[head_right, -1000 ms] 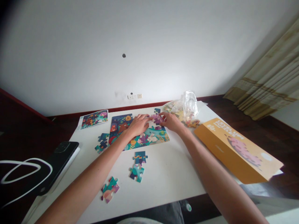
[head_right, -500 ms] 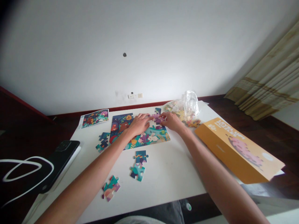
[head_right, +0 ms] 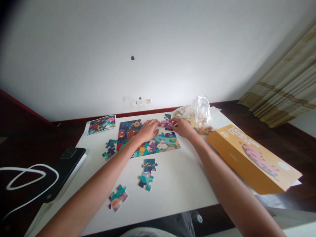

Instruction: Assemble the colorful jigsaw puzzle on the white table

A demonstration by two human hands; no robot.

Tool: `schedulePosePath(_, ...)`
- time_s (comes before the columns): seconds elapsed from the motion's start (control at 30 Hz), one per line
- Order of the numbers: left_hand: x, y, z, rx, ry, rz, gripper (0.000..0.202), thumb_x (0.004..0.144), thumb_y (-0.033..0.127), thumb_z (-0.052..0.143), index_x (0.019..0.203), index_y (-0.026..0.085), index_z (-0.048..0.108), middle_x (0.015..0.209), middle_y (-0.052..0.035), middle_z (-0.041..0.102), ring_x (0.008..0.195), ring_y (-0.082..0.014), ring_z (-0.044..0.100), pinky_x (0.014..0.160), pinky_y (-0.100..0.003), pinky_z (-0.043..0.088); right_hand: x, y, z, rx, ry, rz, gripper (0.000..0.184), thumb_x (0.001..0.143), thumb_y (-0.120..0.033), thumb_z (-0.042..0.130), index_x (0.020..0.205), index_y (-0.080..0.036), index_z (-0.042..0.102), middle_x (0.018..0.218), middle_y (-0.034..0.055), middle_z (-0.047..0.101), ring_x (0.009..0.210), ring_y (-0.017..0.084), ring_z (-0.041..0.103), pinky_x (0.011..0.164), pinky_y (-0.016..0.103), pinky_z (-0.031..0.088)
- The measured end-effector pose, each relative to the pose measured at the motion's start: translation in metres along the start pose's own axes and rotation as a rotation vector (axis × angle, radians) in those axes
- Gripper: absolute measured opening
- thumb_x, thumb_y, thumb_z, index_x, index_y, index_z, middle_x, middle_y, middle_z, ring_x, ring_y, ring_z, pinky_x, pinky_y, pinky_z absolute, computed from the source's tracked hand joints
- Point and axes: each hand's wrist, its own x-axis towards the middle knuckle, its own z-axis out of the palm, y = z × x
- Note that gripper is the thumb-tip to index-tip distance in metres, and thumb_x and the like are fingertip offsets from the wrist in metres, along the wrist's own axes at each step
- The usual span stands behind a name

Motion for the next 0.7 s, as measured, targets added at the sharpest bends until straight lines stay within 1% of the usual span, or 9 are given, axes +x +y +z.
schedulePosePath(0.13,0.0,0.0,0.0,0.01,0.003,0.016,0.033,0.1,0.023,0.051,0.131,0.016,0.059,0.138,-0.011,0.06,0.129,-0.028,0.052,0.113,-0.042,0.044,0.0,-0.005,0.002,0.034,0.007,0.015,0.028,0.088,-0.022,0.069,0.115,-0.022,0.073,0.094,0.0057,0.08,0.082,0.022,0.076,0.077,0.032,0.057)
schedulePosePath(0.2,0.001,0.0,-0.001,0.007,0.001,0.016,0.033,0.1,0.023,0.051,0.131,0.016,0.059,0.138,-0.0112,0.06,0.129,-0.0281,0.052,0.112,-0.042,0.044,0.0,-0.005,0.002,0.057,0.012,0.022,0.029,0.088,-0.021,0.069,0.116,-0.022,0.073,0.092,0.0057,0.08,0.082,0.022,0.076,0.078,0.032,0.057)
schedulePosePath(0.3,0.0,0.0,-0.002,0.006,-0.002,0.009,0.033,0.1,0.023,0.052,0.132,0.018,0.059,0.139,-0.0101,0.06,0.129,-0.0282,0.052,0.112,-0.043,0.044,0.0,-0.004,0.003,0.075,0.014,0.04,0.031,0.086,-0.022,0.071,0.117,-0.021,0.073,0.089,0.0046,0.08,0.081,0.021,0.075,0.076,0.03,0.055)
schedulePosePath(0.4,0.0,0.0,-0.001,-0.001,0.007,0.004,0.032,0.1,0.023,0.053,0.131,0.02,0.06,0.139,-0.0086,0.06,0.129,-0.0283,0.052,0.112,-0.043,0.044,0.002,-0.001,0.003,0.07,0.016,0.053,0.031,0.085,-0.028,0.073,0.115,-0.022,0.074,0.084,0.003,0.079,0.076,0.02,0.073,0.072,0.029,0.054)
schedulePosePath(0.47,0.001,-0.001,0.0,-0.006,0.011,0.004,0.033,0.099,0.023,0.053,0.131,0.019,0.06,0.14,-0.0089,0.06,0.129,-0.0283,0.052,0.112,-0.043,0.044,0.004,0.001,0.003,0.07,0.031,0.047,0.027,0.086,-0.034,0.072,0.11,-0.022,0.076,0.084,0.0037,0.079,0.075,0.021,0.072,0.072,0.03,0.054)
schedulePosePath(0.53,0.001,-0.001,0.002,-0.007,0.012,0.004,0.034,0.099,0.023,0.054,0.132,0.018,0.06,0.14,-0.0093,0.06,0.129,-0.0285,0.052,0.112,-0.043,0.044,0.006,0.004,0.003,0.091,0.049,0.034,0.024,0.088,-0.038,0.069,0.103,-0.021,0.078,0.085,0.0049,0.079,0.077,0.022,0.073,0.074,0.03,0.055)
schedulePosePath(0.6,0.001,-0.001,0.002,-0.009,0.017,0.006,0.033,0.099,0.023,0.054,0.131,0.018,0.06,0.141,-0.0089,0.06,0.129,-0.0286,0.053,0.112,-0.044,0.044,0.008,0.006,0.003,0.135,0.058,0.015,0.026,0.089,-0.039,0.067,0.101,-0.02,0.079,0.089,0.0061,0.08,0.079,0.023,0.073,0.075,0.031,0.056)
schedulePosePath(0.63,0.001,-0.001,0.002,-0.011,0.019,0.009,0.032,0.099,0.023,0.054,0.13,0.019,0.061,0.14,-0.0084,0.06,0.128,-0.0286,0.053,0.112,-0.044,0.043,0.009,0.008,0.004,0.154,0.061,0.007,0.027,0.089,-0.038,0.066,0.103,-0.019,0.079,0.092,0.0065,0.08,0.08,0.023,0.074,0.075,0.031,0.057)
schedulePosePath(0.7,0.001,0.0,0.0,-0.015,0.023,0.012,0.031,0.099,0.022,0.054,0.129,0.02,0.062,0.139,-0.0078,0.061,0.128,-0.0286,0.053,0.112,-0.044,0.043,0.01,0.01,0.005,0.17,0.078,-0.002,0.031,0.088,-0.033,0.065,0.113,-0.019,0.078,0.097,0.0071,0.08,0.081,0.023,0.074,0.075,0.031,0.057)
